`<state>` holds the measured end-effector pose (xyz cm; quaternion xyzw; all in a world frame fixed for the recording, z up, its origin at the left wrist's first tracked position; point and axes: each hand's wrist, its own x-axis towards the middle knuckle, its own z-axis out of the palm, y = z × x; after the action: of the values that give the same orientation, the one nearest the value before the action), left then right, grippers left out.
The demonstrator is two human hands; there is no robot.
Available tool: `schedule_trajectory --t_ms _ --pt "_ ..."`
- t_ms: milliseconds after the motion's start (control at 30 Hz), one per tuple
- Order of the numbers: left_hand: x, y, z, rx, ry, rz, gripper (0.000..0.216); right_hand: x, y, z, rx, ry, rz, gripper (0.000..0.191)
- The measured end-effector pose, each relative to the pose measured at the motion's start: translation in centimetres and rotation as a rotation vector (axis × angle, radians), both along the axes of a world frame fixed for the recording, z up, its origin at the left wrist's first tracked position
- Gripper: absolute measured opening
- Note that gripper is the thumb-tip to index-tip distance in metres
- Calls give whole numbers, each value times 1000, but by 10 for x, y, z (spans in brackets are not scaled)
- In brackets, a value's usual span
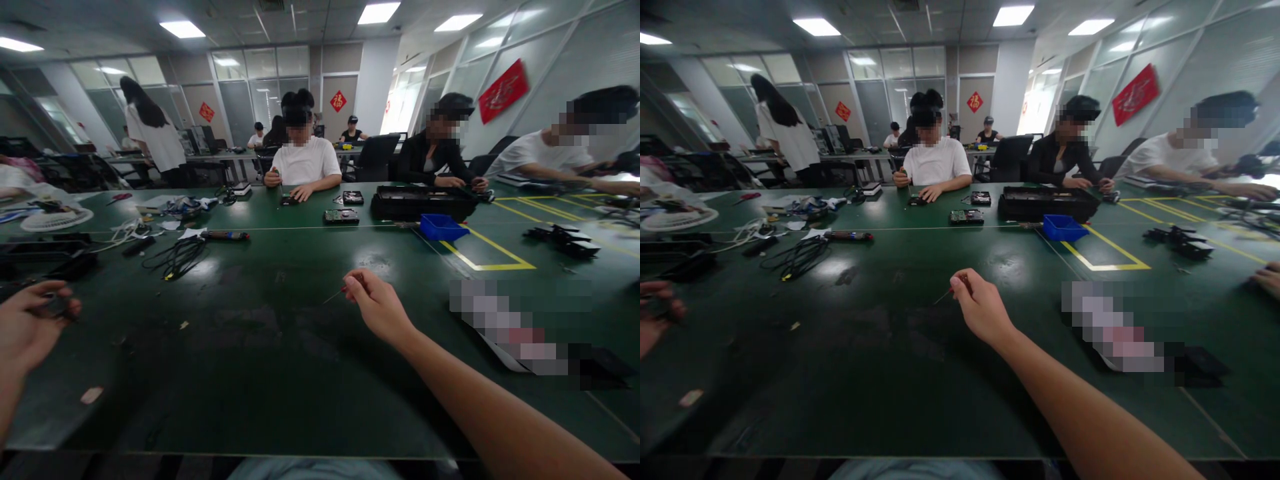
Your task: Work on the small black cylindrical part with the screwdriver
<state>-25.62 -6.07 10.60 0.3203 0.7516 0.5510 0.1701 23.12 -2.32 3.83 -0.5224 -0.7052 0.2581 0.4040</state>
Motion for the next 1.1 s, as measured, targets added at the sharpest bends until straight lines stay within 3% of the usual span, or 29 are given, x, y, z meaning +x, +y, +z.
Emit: schedule_trajectory --t_ms 100,333,467,567,767,900,1100 --pt "34 17 -8 35 -270 -134 14 -1 -1 2 -20 20 2 26" --pt "166 7 -13 -53 -273 -778 22 2 2 -5 -3 95 5 25" --pt "222 -2 -21 -198 -291 -1117 26 3 5 -11 -20 119 0 26" --pt "254 -6 -23 -236 -335 -1273 26 3 5 -13 -22 102 -19 26" --pt "292 3 -34 -160 -307 -1365 36 1 2 -5 -19 27 -26 23" --pt "298 16 -57 -94 -30 -1282 54 1 1 -2 -24 -27 -50 23" --pt "285 40 -87 -58 278 -1191 47 1 -2 0 -12 -16 -66 33"
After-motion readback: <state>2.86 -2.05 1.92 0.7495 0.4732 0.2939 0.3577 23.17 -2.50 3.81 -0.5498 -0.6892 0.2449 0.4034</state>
